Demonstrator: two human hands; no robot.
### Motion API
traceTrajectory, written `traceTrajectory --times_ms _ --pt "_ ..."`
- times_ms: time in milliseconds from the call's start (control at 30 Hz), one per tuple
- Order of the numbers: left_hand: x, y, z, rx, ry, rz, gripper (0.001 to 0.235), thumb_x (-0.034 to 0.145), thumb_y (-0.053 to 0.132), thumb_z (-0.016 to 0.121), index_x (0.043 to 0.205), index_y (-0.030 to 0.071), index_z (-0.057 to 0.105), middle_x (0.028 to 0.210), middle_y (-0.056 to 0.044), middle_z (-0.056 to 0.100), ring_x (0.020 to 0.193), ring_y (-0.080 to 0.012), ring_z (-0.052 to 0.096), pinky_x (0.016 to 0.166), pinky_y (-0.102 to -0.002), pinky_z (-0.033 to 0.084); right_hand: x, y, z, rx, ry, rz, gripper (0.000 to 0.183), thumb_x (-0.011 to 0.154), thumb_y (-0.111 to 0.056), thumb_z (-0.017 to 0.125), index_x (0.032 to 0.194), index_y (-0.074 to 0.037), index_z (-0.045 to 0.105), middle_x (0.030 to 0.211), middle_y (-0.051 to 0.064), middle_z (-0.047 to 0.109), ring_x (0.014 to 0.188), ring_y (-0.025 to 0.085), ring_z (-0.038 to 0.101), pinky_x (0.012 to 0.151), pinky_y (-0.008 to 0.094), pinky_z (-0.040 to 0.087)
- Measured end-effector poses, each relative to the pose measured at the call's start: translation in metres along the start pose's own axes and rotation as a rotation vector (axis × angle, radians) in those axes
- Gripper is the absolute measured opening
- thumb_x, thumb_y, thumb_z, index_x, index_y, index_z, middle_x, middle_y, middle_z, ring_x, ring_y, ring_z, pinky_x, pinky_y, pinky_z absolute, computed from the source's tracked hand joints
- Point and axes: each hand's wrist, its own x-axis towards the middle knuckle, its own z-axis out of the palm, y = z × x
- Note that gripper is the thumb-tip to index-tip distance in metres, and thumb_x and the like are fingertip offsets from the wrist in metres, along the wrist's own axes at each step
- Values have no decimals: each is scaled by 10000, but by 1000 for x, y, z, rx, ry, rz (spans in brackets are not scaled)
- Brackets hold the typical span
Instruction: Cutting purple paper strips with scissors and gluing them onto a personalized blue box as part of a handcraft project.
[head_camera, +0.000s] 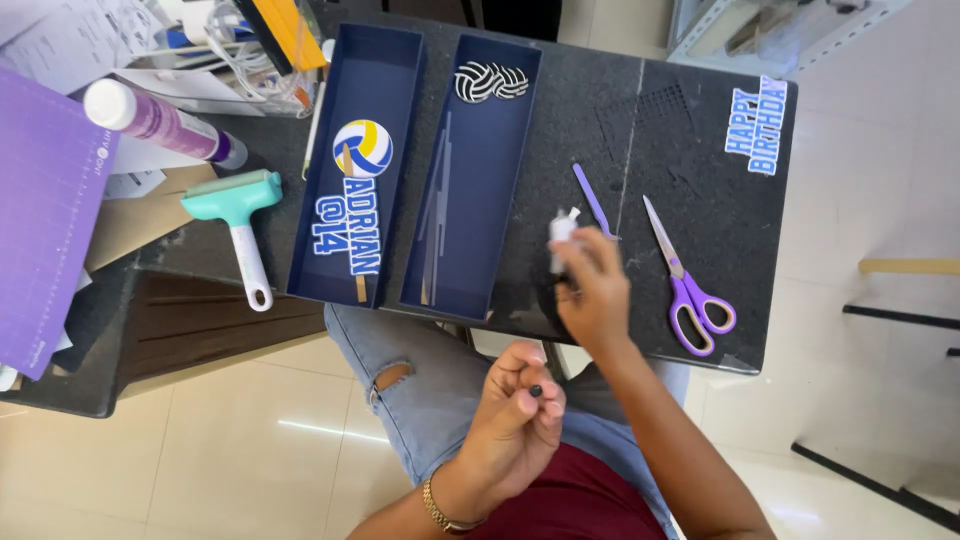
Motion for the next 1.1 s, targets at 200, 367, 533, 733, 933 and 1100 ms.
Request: traceTrajectory --times_ms 200,367,533,733,933,1100 --pt "-1 12 -6 -46 16 8 436 847 141 855 1174 102 568 926 -49 707 813 -104 706 745 -158 623 -7 -2 24 -496 -255 -294 516 818 184 592 1173 -163 733 1252 84 619 1037 236 681 768 411 427" --pt "3 15 -7 -6 11 23 469 825 157 884 1161 106 561 909 -30 726 786 -96 704 713 -139 596 30 8 -9 -398 -407 -53 475 802 61 515 1181 -160 696 1253 30 699 987 335 578 745 496 440" --pt "2 11 2 -37 -45 33 469 837 151 868 1182 93 555 928 -43 725 812 -105 705 737 -150 616 44 94 -3 -665 -397 152 242 955 -252 729 1128 -83 736 1026 121 711 975 406 565 744 521 498" --pt "6 9 9 107 -157 156 500 800 100 895 1175 51 568 924 -95 762 792 -175 735 755 -232 626 64 105 -6 -555 -504 274 85 903 -145 741 969 -94 724 944 146 723 880 423 649 769 557 493" --pt "5 44 80 894 -388 608 343 800 -14 864 1066 29 652 945 -164 761 869 -269 785 773 -334 684 63 36 -54 155 -161 575 110 976 -89 722 1079 -118 696 952 68 742 813 162 671 779 296 518" --pt "17 71 117 1291 -808 923 303 866 -78 848 1091 -69 645 1019 -203 753 910 -326 807 833 -398 727 30 -24 -98 1160 84 810 468 931 1 684 1388 -26 588 965 110 677 771 112 649 747 198 557"
